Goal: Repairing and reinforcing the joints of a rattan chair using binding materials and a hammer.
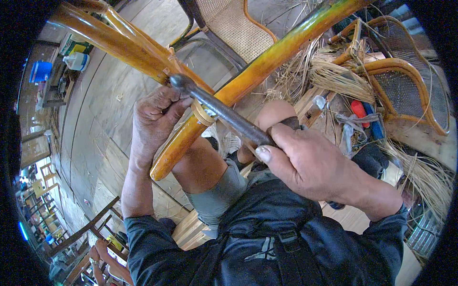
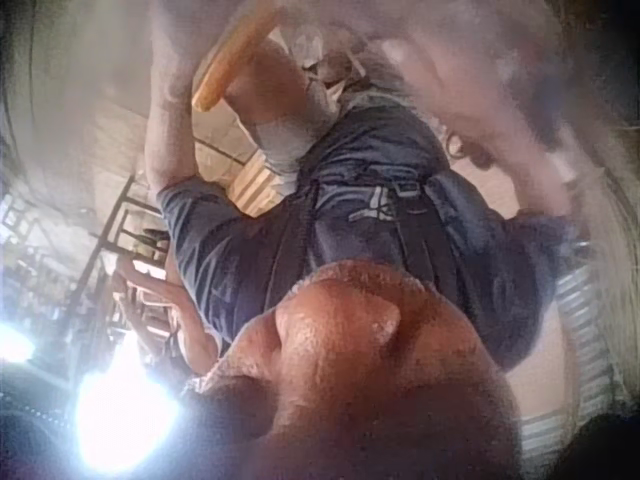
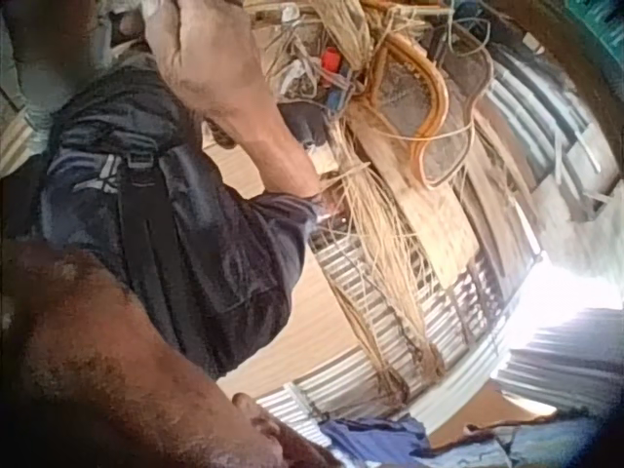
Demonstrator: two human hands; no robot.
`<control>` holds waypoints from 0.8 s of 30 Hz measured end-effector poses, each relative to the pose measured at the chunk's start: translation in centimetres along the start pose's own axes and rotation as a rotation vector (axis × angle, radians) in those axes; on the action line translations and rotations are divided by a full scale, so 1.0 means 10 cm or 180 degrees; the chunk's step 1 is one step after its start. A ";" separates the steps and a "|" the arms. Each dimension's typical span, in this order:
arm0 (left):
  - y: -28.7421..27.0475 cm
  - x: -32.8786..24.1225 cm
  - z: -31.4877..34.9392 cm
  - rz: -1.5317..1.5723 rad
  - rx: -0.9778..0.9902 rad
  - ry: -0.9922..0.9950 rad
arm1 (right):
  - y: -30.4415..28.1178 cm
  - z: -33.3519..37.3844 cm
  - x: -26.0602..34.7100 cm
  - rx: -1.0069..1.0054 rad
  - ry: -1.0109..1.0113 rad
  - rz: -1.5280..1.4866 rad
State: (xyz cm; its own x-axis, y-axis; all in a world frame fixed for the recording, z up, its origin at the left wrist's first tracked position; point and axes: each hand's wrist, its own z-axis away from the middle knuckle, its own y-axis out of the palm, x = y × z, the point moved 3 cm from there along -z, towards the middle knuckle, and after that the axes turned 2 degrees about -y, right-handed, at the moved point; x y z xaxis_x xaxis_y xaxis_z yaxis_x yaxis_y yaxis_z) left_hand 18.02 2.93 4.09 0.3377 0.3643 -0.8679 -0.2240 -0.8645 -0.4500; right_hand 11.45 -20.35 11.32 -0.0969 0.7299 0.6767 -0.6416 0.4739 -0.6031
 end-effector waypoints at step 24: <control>0.11 -0.54 0.36 -0.2254 0.0672 -0.1677 | 0.05 0.03 0.00 -0.0437 -0.0457 -0.0265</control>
State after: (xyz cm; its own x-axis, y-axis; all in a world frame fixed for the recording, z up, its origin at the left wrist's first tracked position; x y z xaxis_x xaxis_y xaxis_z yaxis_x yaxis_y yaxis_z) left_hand 12.65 1.27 7.47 0.0099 0.9426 -0.3339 -0.3036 -0.3153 -0.8991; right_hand 10.90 -20.32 11.15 -0.1617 0.6123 0.7739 -0.5432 0.5995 -0.5878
